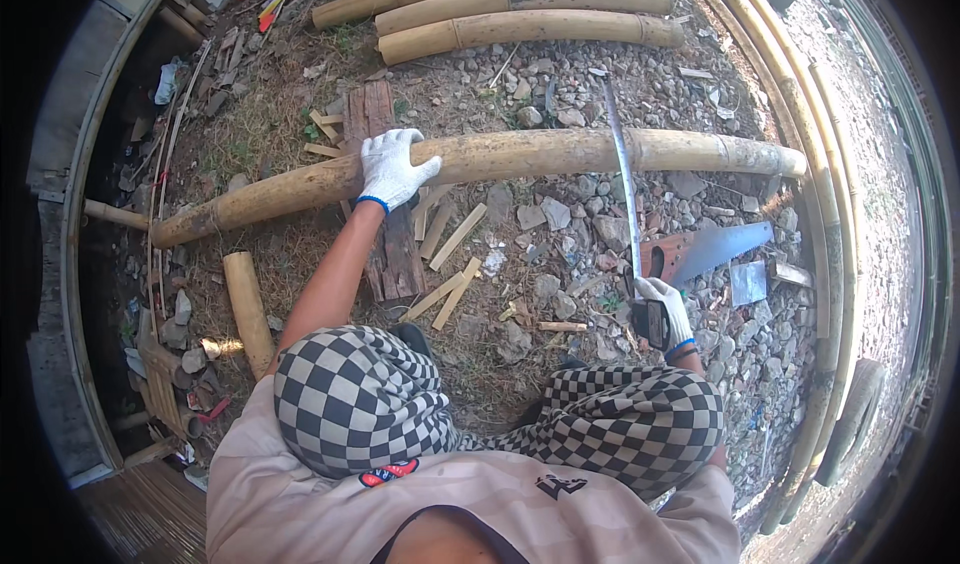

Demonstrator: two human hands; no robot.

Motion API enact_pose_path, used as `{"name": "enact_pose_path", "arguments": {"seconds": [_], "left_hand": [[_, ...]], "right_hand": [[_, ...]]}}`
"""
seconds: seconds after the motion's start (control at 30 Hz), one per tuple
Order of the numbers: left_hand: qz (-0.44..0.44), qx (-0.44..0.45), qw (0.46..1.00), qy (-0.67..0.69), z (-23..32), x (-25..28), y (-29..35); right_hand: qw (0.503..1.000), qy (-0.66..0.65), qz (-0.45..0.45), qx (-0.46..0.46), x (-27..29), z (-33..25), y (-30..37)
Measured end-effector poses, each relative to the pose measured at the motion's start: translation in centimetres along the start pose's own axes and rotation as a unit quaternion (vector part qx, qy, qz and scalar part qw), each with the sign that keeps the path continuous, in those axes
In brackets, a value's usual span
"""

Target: The person measures a piece of bamboo with a measuring tape, marks it with a pencil, and then cuts it using a hand saw.

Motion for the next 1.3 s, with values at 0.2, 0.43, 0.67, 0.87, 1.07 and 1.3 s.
{"name": "enact_pose_path", "arguments": {"seconds": [0.2, 0.43, 0.67, 0.87, 1.07, 1.3], "left_hand": [[-0.045, 0.005, 0.999, 0.028, 0.8, 0.1, -0.8], [-0.047, 0.002, 0.998, 0.033, 0.6, -0.5, -1.1], [-0.075, 0.022, 0.997, 0.023, 1.2, 0.9, -0.8], [-0.071, -0.004, 0.997, 0.003, 1.4, 0.6, -0.9], [-0.065, -0.042, 0.997, -0.027, 1.0, 0.3, -0.5], [-0.094, -0.042, 0.993, -0.062, 1.5, 0.9, -0.5]], "right_hand": [[0.951, 0.272, 0.087, -0.119, 0.8, 8.2, 6.2], [0.9, 0.406, 0.132, -0.087, 2.4, 8.6, 5.5], [0.828, 0.531, 0.175, -0.043, 4.2, 8.3, 3.7], [0.731, 0.595, 0.321, 0.099, -1.4, 0.4, -6.2], [0.733, 0.608, 0.303, -0.018, -1.3, 1.8, -9.3], [0.821, 0.389, 0.415, 0.047, 2.3, -3.2, -4.1]]}}
Point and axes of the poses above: each hand's wrist, its own y-axis away from the middle knuckle, its own x-axis out of the back of the hand, z = x × y, the point moved 2 cm from there along -y, towards the middle knuckle, and after that the axes turned 5 degrees about y, right-handed, at the moved point
